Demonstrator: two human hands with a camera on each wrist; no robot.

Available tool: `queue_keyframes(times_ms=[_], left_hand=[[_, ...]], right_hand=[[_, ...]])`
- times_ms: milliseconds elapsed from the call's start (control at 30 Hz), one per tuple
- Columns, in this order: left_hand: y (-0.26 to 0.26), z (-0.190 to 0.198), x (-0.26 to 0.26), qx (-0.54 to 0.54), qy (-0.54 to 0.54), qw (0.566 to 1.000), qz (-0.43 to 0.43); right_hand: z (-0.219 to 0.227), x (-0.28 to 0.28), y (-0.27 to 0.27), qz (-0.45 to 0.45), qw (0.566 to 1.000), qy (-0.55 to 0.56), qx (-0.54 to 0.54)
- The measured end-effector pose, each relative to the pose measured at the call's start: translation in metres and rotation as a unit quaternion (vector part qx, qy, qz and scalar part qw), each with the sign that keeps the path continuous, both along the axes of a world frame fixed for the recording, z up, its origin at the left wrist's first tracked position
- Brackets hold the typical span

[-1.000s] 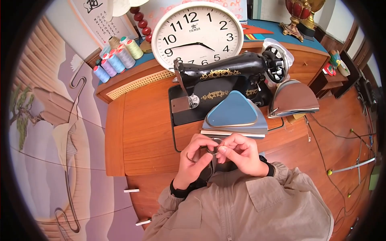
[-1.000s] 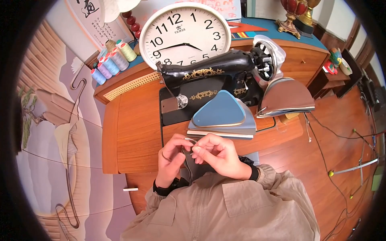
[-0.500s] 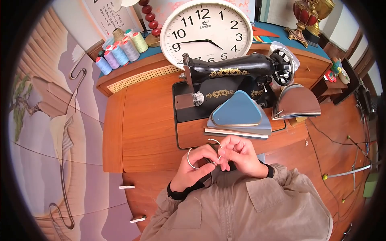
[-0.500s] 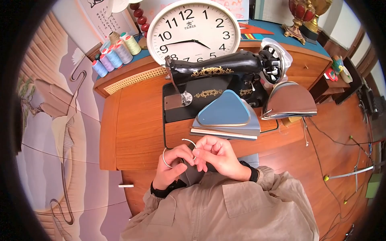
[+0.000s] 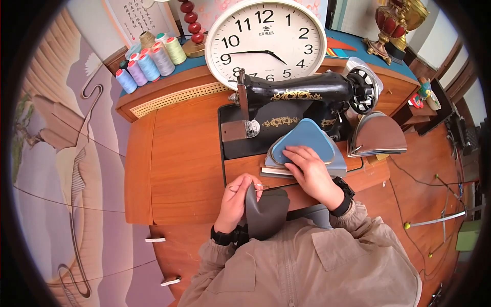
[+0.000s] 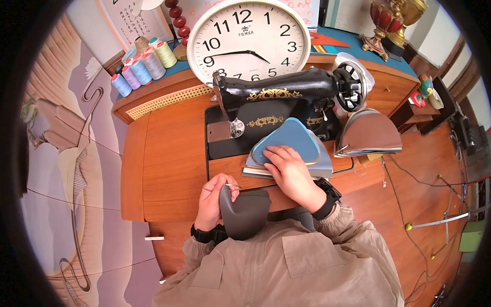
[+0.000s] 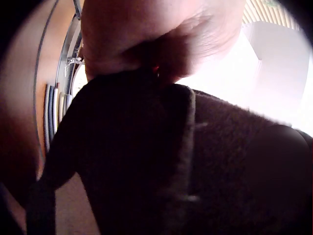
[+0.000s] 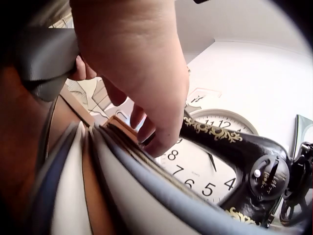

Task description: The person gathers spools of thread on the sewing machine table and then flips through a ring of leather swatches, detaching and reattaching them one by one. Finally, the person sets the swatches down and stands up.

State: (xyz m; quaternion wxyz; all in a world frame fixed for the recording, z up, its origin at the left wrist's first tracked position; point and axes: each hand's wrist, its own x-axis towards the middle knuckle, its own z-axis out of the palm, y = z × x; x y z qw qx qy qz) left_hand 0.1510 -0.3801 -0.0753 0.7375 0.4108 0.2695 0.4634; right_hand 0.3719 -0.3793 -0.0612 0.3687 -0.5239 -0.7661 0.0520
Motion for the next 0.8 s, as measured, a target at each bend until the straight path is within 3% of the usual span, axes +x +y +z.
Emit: queue_keyframes(times_ms=[167,533,600,733,767,800], left_hand=[[0.004,0.002,0.003,0.013,0.056,0.998,-0.015],[-0.002,0.025,0.016,0.03,0.062,0.997,-0.034],[-0.006,0.03,0.018,0.036,0.077,0.996,-0.023],[-0.013,0.036,0.022,0.029,0.104,0.994,0.022],[-0.014,0.037,0.023,0.03,0.106,0.994,0.025],[-0.016,0.038,0.026,0.031,0.107,0.993,0.026]], right_hand=[[-0.008,0.006,0.005,0.002,0.999,-0.013,-0.034],[0.002,0.005,0.0,-0.012,1.0,0.012,-0.007],[0.015,0.002,-0.015,-0.047,0.993,0.103,0.024],[0.037,-0.012,-0.047,0.026,0.966,0.255,0.031],[0.039,-0.002,-0.05,0.088,0.978,0.187,0.034],[0.041,0.003,-0.053,0.089,0.977,0.189,0.036]])
